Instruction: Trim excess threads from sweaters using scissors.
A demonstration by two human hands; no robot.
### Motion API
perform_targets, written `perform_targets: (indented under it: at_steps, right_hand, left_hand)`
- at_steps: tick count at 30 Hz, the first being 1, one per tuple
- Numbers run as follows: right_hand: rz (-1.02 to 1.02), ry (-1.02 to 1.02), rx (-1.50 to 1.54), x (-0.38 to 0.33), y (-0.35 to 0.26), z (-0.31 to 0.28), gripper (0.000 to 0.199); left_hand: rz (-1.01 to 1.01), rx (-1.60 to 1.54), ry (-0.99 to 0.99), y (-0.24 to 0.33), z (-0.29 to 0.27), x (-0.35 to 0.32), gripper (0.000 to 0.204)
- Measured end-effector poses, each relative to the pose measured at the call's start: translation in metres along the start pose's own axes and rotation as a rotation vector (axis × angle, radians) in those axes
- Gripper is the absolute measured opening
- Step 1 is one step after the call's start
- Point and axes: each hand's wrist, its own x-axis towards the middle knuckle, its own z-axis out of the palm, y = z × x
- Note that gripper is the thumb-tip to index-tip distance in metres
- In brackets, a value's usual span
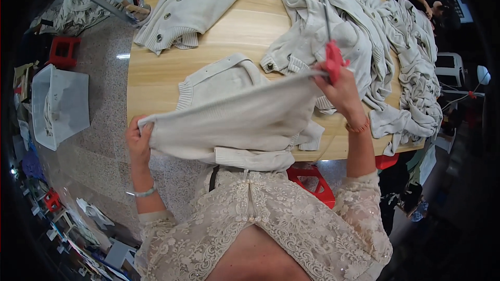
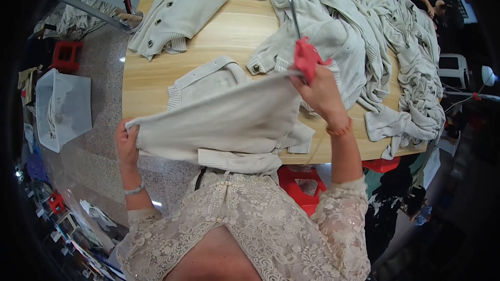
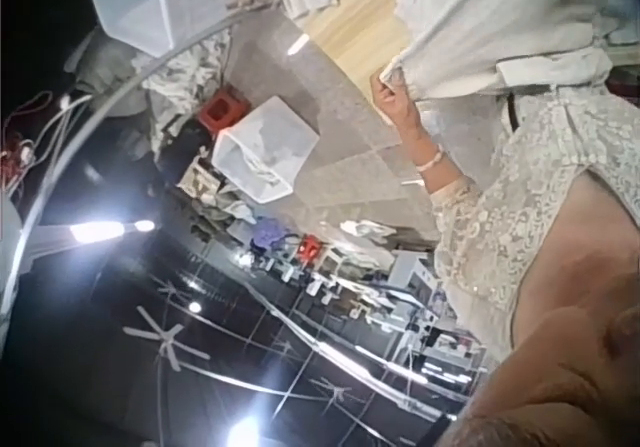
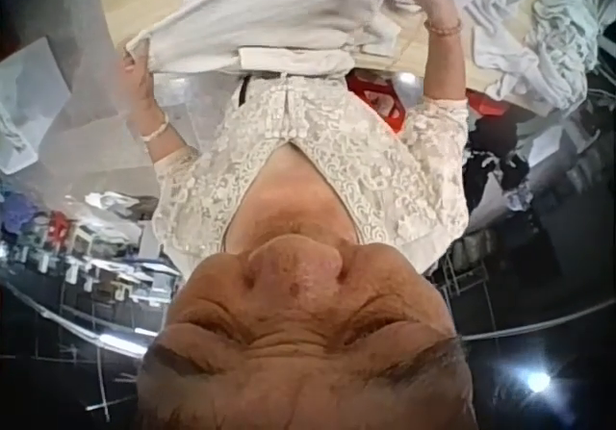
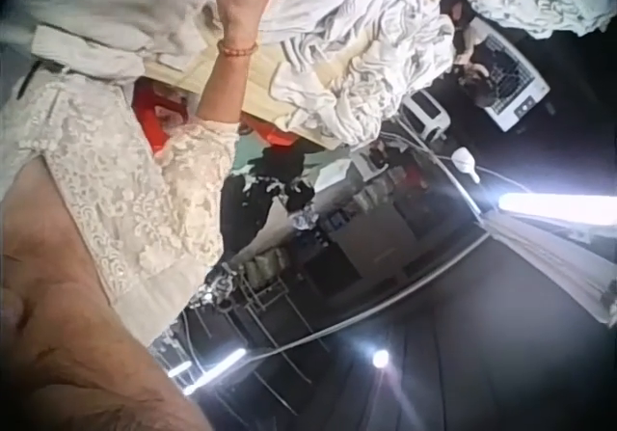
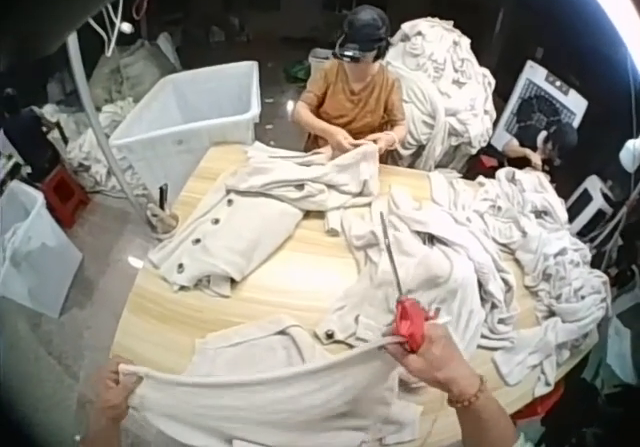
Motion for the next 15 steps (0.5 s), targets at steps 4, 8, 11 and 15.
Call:
perform_targets:
  at_steps: [4, 8, 11, 15]
  right_hand:
    - [0.201, 0.020, -0.547, 0.048, 0.047, 0.053, 0.023]
    - [0.247, 0.008, -0.693, 0.037, 0.064, 0.073, 0.025]
    - [0.318, 0.089, -0.745, -0.001, 0.074, 0.062, 0.025]
    - [0.429, 0.168, -0.573, -0.033, 0.070, 0.041, 0.026]
  left_hand:
    - [-0.006, 0.136, 0.074, -0.099, 0.013, 0.056, 0.015]
    - [-0.120, 0.727, 0.056, -0.155, 0.019, 0.054, 0.030]
    - [0.370, 0.974, 0.191, -0.095, 0.109, 0.033, 0.040]
    - [0.637, 0.643, -0.256, -0.065, 0.215, 0.028, 0.042]
